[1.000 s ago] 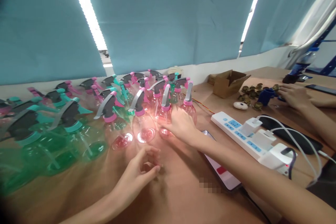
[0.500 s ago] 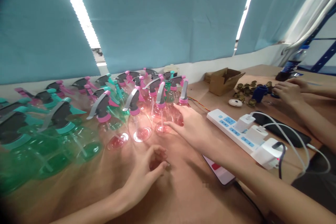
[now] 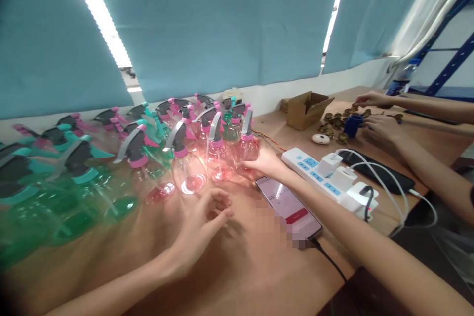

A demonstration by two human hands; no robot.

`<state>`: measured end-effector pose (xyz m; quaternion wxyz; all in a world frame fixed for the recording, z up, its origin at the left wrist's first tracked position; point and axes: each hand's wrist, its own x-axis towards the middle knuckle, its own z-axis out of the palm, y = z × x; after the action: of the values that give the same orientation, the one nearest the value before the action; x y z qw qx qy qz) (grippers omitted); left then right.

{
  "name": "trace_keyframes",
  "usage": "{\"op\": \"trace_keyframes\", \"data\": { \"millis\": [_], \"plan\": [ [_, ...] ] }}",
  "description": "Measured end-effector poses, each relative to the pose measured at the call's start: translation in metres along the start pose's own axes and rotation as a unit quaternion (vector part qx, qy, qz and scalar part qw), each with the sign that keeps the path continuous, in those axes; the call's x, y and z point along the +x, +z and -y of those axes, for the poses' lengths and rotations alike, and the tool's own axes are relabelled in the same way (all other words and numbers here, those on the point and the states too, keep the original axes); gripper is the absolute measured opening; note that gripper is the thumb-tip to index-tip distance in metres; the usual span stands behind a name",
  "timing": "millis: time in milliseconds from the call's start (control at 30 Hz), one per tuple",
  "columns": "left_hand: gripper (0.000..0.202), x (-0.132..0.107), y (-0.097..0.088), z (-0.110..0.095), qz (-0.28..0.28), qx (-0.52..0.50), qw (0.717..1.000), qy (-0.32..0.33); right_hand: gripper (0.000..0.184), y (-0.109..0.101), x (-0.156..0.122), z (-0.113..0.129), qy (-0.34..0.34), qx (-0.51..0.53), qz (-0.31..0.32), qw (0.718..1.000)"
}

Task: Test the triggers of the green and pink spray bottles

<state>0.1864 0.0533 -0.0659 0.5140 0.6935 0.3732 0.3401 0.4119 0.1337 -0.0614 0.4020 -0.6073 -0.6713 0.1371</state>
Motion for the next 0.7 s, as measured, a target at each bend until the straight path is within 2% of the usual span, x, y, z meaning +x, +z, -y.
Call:
{"op": "trace_keyframes", "data": {
  "millis": [200, 367, 467, 567, 633, 700],
  "plan": [
    [0.01, -0.01, -0.003, 0.003, 0.0, 0.007, 1.0, -0.008, 0.064, 0.011, 0.003, -0.005, 0.046, -0.005, -0.033, 0.998],
    [0.01, -0.02, -0.005, 0.004, 0.009, 0.006, 1.0, -0.019, 0.061, 0.003, -0.005, 0.007, 0.089, -0.026, -0.071, 0.993],
    [0.011, -0.025, -0.01, 0.001, -0.004, -0.001, 1.0, -0.025, 0.069, -0.01, -0.029, 0.03, 0.072, -0.03, -0.093, 0.993],
    [0.011, -0.032, -0.02, -0.003, -0.027, -0.009, 0.999, -0.015, 0.063, -0.016, -0.067, 0.065, -0.025, -0.012, -0.092, 0.995],
    [0.014, -0.039, -0.029, -0.008, -0.05, -0.008, 0.999, 0.009, 0.053, -0.012, -0.093, 0.089, -0.063, 0.022, -0.04, 0.997],
    [0.026, -0.046, -0.04, -0.014, -0.084, -0.003, 0.996, 0.023, 0.058, -0.004, -0.113, 0.109, -0.072, 0.041, 0.007, 0.997]
  ]
}}
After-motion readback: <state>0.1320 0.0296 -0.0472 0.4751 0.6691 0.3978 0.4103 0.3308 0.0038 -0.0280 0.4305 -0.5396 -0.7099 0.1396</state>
